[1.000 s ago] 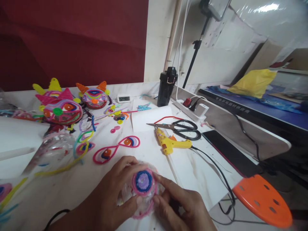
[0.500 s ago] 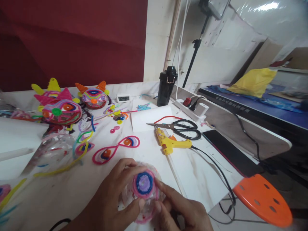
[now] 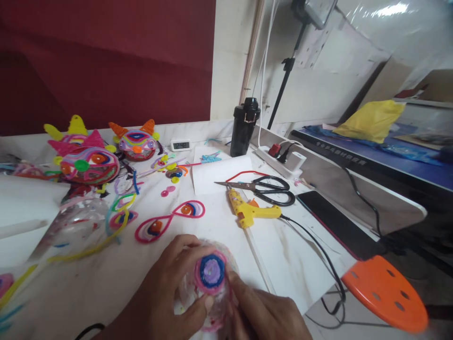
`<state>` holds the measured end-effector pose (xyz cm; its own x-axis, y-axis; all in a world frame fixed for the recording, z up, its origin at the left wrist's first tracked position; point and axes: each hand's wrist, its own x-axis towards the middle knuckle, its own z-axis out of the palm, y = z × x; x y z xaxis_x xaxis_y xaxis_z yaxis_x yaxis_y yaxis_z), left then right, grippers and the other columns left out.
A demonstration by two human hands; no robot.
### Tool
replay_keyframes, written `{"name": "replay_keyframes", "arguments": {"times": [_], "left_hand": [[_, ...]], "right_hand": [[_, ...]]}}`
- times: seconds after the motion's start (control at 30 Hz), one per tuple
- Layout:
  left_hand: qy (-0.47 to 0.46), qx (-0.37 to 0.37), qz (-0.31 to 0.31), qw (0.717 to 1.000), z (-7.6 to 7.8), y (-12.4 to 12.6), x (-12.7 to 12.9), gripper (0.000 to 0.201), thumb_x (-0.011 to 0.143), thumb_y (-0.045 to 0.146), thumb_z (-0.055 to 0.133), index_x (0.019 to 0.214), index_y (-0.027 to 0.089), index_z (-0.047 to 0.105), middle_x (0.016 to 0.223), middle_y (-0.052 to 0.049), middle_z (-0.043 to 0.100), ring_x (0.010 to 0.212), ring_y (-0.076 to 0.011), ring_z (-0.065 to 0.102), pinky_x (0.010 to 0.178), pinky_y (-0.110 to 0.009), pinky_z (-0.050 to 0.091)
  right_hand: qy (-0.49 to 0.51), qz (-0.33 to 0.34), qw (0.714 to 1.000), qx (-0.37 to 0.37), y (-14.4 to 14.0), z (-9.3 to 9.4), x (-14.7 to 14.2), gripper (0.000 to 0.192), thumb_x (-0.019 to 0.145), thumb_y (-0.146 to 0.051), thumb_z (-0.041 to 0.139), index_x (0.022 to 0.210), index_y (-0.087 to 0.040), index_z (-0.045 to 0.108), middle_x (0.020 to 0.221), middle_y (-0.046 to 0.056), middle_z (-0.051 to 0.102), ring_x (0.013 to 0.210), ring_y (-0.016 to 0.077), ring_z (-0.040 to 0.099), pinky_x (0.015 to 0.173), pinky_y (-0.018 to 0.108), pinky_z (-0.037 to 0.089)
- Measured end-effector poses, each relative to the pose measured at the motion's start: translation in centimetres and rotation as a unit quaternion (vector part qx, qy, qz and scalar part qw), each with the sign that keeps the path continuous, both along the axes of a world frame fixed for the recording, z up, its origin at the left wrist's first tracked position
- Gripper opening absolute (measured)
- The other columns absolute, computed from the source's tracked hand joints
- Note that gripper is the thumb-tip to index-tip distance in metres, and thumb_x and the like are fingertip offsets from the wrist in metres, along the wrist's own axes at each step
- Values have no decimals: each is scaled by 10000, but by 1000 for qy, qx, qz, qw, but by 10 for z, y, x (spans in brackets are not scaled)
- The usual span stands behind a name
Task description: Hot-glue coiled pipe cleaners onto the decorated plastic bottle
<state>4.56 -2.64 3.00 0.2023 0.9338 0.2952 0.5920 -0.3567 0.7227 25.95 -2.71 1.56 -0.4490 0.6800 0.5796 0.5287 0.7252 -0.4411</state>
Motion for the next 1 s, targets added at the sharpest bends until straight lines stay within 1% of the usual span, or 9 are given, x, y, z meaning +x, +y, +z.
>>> {"name": "replay_keyframes", "arguments": {"times": [0.13, 0.2, 0.3, 0.43, 0.6, 0.67, 0.8, 0.87, 1.0], "left_hand": [[3, -20, -5, 1000, 5, 1, -3, 515, 783, 213, 634, 1279, 352, 633, 1297, -25, 606, 1238, -296, 593, 1021, -392, 560], [-1, -26, -7, 1000, 8, 1, -2, 433, 837, 249, 617, 1258, 346, 650, 1266, -28, 616, 1210, -284, 605, 988, -368, 570], [-7, -14, -5, 1000, 10, 1, -1, 399, 866, 260, 603, 1250, 359, 649, 1259, -18, 616, 1201, -265, 607, 1000, -354, 552], [-7, -15, -4, 1000, 11, 2, -1, 392, 850, 258, 618, 1233, 331, 655, 1218, -31, 638, 1153, -273, 620, 981, -367, 555], [-9, -15, -21, 1000, 11, 4, -1, 423, 850, 243, 613, 1264, 327, 597, 1192, -14, 653, 1107, -259, 635, 947, -363, 562], [-3, -16, -16, 1000, 8, 3, -2, 464, 842, 224, 608, 1291, 331, 567, 1223, -14, 647, 1130, -262, 631, 968, -378, 560], [26, 0, -3, 1000, 3, 4, -5, 636, 838, 211, 623, 1439, 359, 476, 1361, -33, 577, 1259, -286, 576, 1079, -434, 509], [41, -16, -21, 999, 5, 7, -6, 656, 810, 190, 637, 1433, 347, 504, 1358, -39, 567, 1277, -290, 561, 1096, -432, 500], [24, -56, -53, 997, 13, 11, -6, 547, 788, 180, 623, 1319, 313, 601, 1269, -39, 573, 1224, -281, 566, 1061, -412, 516]], "right_hand": [[-20, 61, 998, -18, 10, 1, 15, 431, 1065, -181, 366, 1394, -64, 618, 673, 76, 745, 455, 188, 670, 403, 265, 505], [-31, 69, 997, -13, 12, 2, 17, 432, 1051, -148, 375, 1412, -70, 600, 676, 71, 738, 462, 187, 655, 409, 264, 501], [-36, 69, 997, 0, 13, 4, 16, 442, 1042, -132, 406, 1454, -90, 563, 656, 53, 721, 447, 177, 623, 405, 255, 483], [-7, 59, 998, -8, 11, 1, 12, 431, 1066, -178, 408, 1459, -101, 564, 657, 54, 713, 450, 172, 629, 424, 252, 493], [29, 54, 998, -24, 10, -3, 11, 412, 1097, -256, 397, 1447, -116, 565, 709, 68, 732, 497, 185, 667, 456, 264, 528], [24, 57, 998, -32, 10, -2, 12, 405, 1099, -258, 399, 1441, -122, 567, 708, 64, 730, 494, 185, 663, 450, 267, 520], [23, 60, 996, -54, 10, 0, 13, 391, 1096, -260, 419, 1440, -147, 569, 755, 80, 755, 557, 191, 706, 500, 268, 556], [31, 55, 996, -59, 9, 1, 13, 380, 1100, -273, 418, 1416, -156, 593, 783, 91, 769, 584, 194, 725, 522, 269, 573], [18, 64, 995, -75, 10, 4, 15, 380, 1090, -258, 442, 1420, -148, 596, 791, 92, 776, 580, 187, 726, 516, 262, 569]]}}
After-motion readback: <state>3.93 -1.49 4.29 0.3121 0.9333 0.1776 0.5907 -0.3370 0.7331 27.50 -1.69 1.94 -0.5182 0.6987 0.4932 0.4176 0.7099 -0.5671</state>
